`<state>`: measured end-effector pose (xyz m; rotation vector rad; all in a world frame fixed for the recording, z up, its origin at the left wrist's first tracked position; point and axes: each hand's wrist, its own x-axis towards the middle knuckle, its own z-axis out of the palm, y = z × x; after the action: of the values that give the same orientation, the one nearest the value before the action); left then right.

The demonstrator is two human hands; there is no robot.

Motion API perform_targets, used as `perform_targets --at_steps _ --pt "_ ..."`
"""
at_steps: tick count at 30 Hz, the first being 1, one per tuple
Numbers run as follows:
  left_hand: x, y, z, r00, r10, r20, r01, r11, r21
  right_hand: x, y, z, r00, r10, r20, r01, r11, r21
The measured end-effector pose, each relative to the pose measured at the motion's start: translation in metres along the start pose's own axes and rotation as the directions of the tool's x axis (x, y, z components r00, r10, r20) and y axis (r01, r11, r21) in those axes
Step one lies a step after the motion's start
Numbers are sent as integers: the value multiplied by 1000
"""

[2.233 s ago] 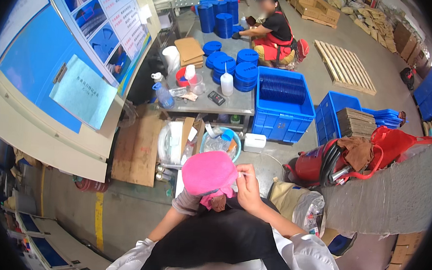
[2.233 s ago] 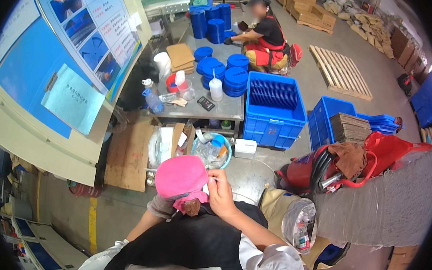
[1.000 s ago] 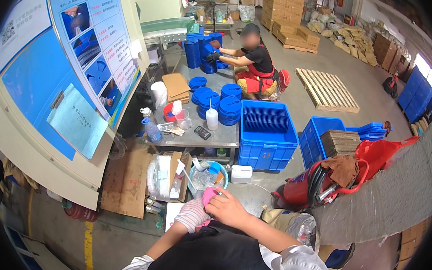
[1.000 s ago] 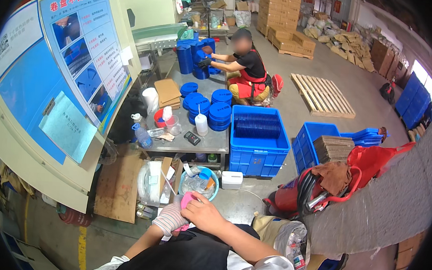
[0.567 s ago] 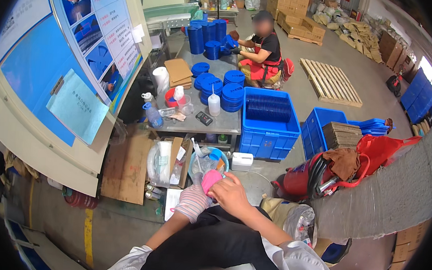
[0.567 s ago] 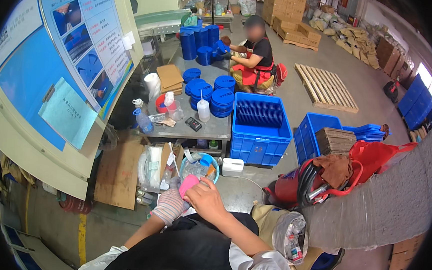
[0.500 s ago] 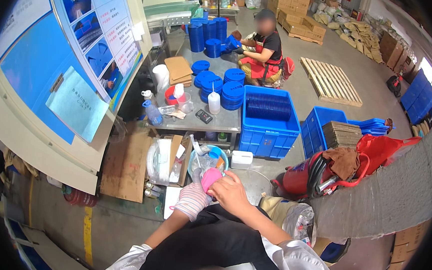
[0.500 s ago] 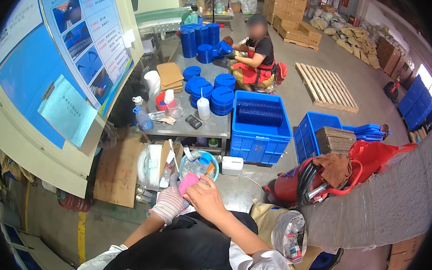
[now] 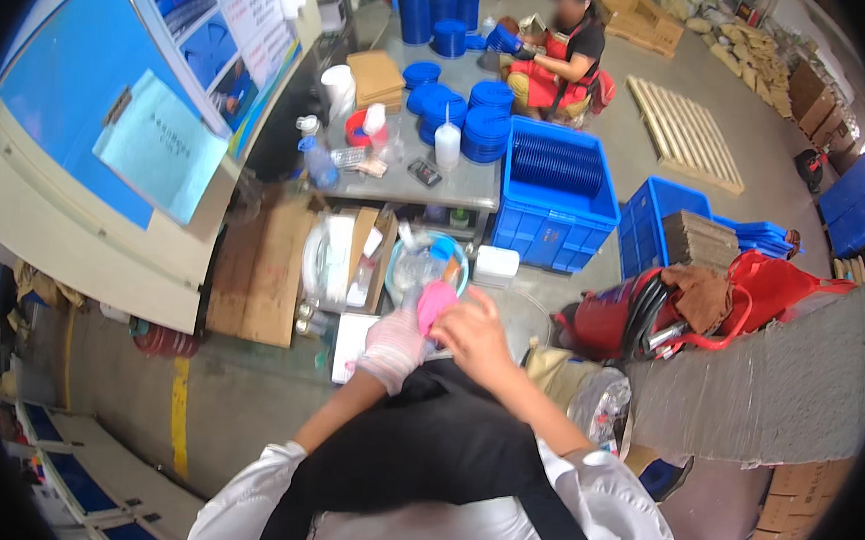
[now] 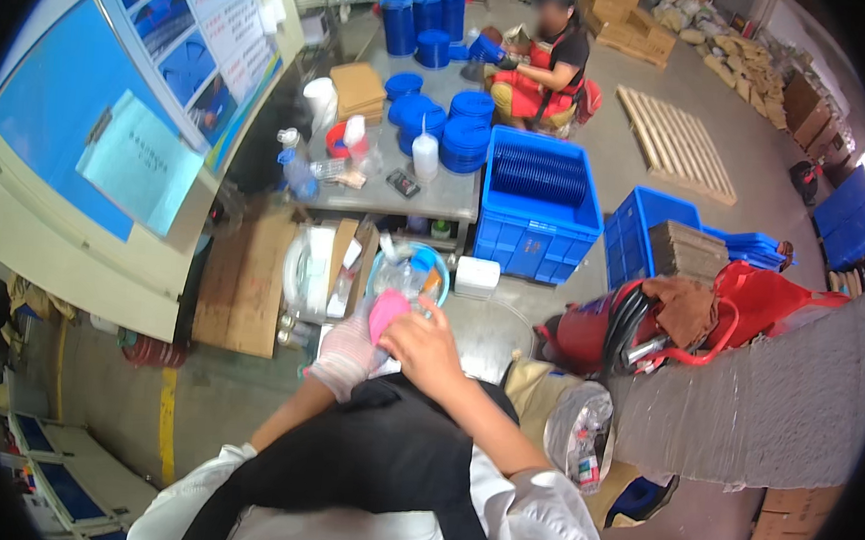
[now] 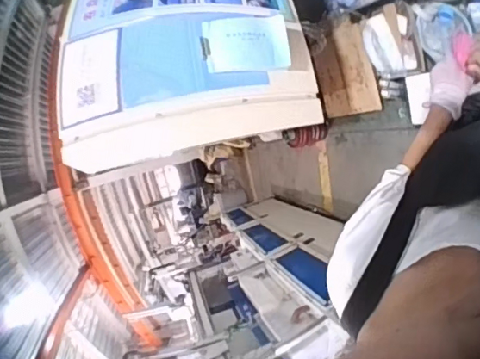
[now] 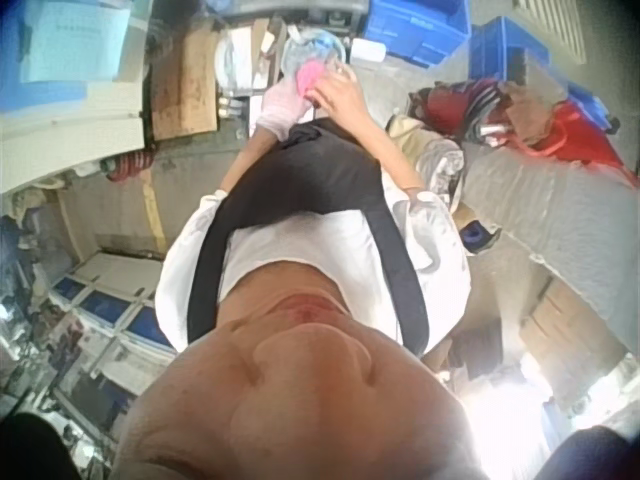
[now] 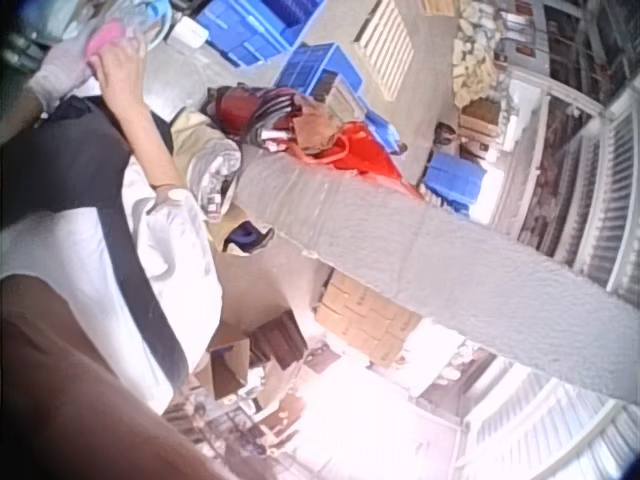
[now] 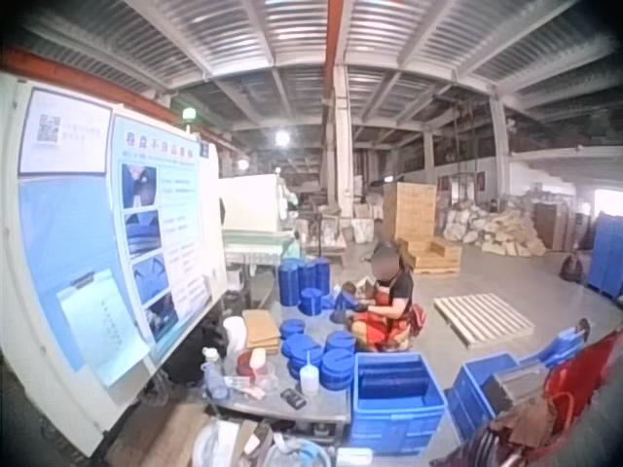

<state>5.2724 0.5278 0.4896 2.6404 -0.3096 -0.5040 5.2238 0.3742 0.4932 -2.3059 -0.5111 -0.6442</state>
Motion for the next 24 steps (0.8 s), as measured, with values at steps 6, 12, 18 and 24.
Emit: perform_targets --at_steps 6,12,18,24 --pt "-10 19 -17 998 39 49 -38 999 -36 -2 4 -5 998 54 -36 -50 992 118" --pt "-6 11 -12 997 58 56 -51 991 -122 3 -2 -9 897 432 90 -372 630 682" --pt "-8 19 -22 996 76 -36 -79 993 -91 8 8 -10 806 573 147 -323 217 921" --pt "-3 20 -19 998 55 -20 -56 998 -40 19 2 -19 796 591 131 -307 207 929"
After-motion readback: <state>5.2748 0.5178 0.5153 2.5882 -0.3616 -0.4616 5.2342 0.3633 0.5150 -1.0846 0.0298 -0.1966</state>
